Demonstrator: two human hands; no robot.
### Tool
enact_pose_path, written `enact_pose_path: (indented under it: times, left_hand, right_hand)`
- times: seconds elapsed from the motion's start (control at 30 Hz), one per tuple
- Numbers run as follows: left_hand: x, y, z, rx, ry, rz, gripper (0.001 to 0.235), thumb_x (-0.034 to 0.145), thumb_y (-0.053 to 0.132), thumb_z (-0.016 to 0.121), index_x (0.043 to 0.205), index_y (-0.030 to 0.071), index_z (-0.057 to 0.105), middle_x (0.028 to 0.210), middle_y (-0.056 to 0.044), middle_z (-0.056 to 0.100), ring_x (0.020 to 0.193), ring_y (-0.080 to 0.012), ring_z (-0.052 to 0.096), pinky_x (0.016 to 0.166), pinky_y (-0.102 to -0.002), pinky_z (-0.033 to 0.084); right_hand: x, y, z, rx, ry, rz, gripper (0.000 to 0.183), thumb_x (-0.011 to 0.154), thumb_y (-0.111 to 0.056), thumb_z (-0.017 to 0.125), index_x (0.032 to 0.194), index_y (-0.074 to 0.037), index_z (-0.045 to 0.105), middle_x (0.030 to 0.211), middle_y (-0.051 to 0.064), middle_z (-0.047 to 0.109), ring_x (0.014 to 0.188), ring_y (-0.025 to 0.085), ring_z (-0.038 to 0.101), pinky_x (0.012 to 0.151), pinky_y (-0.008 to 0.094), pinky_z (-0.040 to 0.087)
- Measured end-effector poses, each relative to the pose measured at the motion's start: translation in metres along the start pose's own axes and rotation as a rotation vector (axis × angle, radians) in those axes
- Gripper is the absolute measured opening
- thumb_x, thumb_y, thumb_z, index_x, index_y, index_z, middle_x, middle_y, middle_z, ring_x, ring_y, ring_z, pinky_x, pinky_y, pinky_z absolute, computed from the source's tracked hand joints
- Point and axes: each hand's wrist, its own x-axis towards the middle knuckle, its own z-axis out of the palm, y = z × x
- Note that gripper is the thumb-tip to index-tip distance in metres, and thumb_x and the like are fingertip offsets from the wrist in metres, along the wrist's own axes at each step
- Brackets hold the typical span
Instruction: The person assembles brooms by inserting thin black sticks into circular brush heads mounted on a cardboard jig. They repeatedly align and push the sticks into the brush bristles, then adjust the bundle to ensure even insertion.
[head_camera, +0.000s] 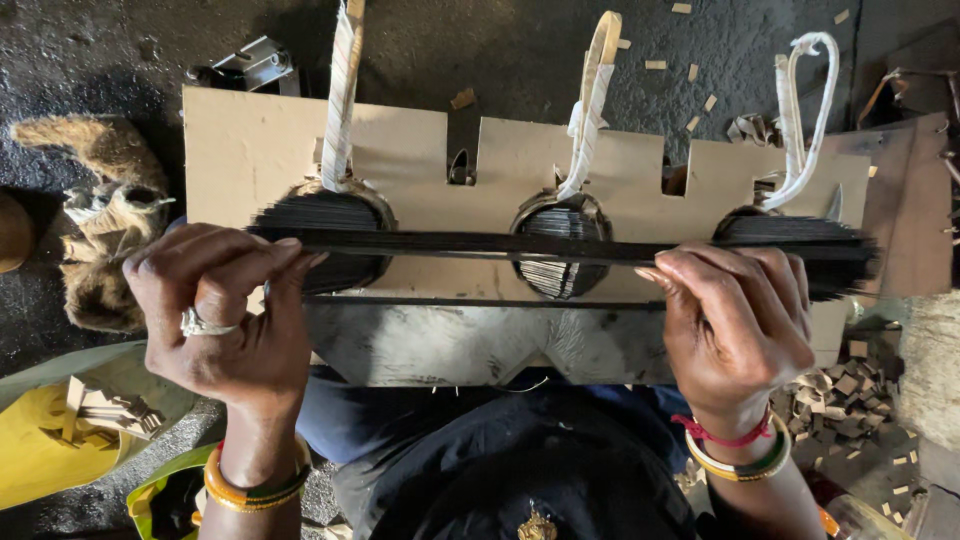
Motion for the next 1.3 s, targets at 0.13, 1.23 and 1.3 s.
enact_pose_path:
  times: [0.13,1.23,1.3]
  left_hand:
    - [0.0,-0.002,0.0,-0.011,-0.008,-0.008,0.021,0.095,0.005,0.092,0.104,0.01,0.073,0.107,-0.001,0.062,0.107,-0.0196,0.06,0.09,-0.031,0.047]
    - [0.003,0.006,-0.001,-0.014,-0.053,-0.011,0.021,0.097,0.006,0.091,0.102,0.011,0.071,0.106,0.0,0.064,0.107,-0.0208,0.059,0.09,-0.032,0.045]
    - [0.003,0.006,0.001,-0.011,-0.05,-0.005,0.021,0.097,0.005,0.091,0.102,0.011,0.071,0.106,0.0,0.064,0.108,-0.0209,0.059,0.09,-0.033,0.045]
  right_hand:
    - [-0.004,0.0,0.0,0.006,0.021,0.013,0.004,0.105,-0.004,0.079,0.107,-0.004,0.075,0.1,0.008,0.075,0.089,0.025,0.069,0.081,0.035,0.049]
    - [-0.008,-0.001,0.001,0.005,0.006,0.061,0.007,0.105,-0.002,0.081,0.103,-0.003,0.074,0.102,0.008,0.076,0.089,0.023,0.069,0.082,0.031,0.05]
    - [-0.01,0.002,0.006,0.0,0.034,0.052,0.008,0.106,-0.002,0.082,0.104,-0.003,0.074,0.102,0.008,0.076,0.09,0.023,0.07,0.082,0.032,0.05]
